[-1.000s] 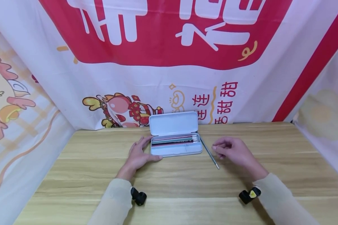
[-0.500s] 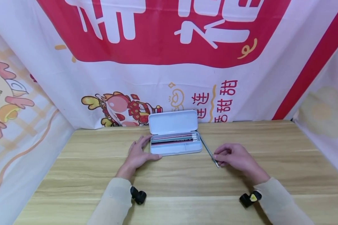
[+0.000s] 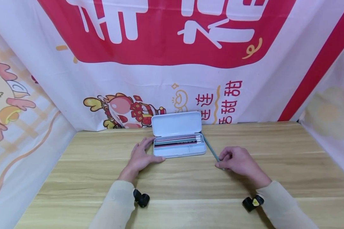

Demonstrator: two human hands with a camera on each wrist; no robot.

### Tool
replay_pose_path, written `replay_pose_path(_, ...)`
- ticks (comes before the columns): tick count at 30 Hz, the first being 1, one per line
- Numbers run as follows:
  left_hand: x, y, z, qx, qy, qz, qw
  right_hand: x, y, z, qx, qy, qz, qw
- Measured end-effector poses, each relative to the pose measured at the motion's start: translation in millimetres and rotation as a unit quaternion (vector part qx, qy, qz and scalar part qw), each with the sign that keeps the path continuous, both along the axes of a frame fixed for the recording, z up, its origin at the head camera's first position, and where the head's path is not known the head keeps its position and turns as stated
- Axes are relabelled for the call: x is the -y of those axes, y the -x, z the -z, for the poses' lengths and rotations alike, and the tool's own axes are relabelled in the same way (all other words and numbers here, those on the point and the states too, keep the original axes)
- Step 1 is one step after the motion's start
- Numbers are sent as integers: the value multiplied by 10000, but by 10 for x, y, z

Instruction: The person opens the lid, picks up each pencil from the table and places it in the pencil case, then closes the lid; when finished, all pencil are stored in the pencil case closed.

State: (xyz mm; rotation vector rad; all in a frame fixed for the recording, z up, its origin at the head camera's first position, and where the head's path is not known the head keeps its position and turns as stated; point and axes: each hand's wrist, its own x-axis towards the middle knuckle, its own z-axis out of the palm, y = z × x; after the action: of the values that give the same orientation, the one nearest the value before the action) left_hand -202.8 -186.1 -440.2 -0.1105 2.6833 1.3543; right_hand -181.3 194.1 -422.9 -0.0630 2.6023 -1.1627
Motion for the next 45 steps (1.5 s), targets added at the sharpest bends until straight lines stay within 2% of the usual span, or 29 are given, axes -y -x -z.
replay_pose_path(7, -8, -8, -9, 29, -69, -27, 10000, -40, -27, -18, 129, -248, 35, 9996)
replay_pose_path(15, -1, -15, -5, 41, -89, -10, 10000, -147, -22, -36, 62, -223, -39, 9997)
replay_pose_path(21, 3, -8, -1, 59, -88, -36, 9999, -234, -18, -39, 320, 243, 143, 9991)
replay_pose_path(30, 3, -11, -1, 67, -79, -66, 9999, -341, 10, -10, 623, 1013, 293, 9925)
replay_pose_path(38, -7, -4, 5, 75, -60, -45, 9999, -362, 15, 19, 830, 1336, 512, 9862)
replay_pose_path(45, -3, -10, -6, 83, -56, -44, 9999, -367, 21, -36, 747, 1310, 550, 9870)
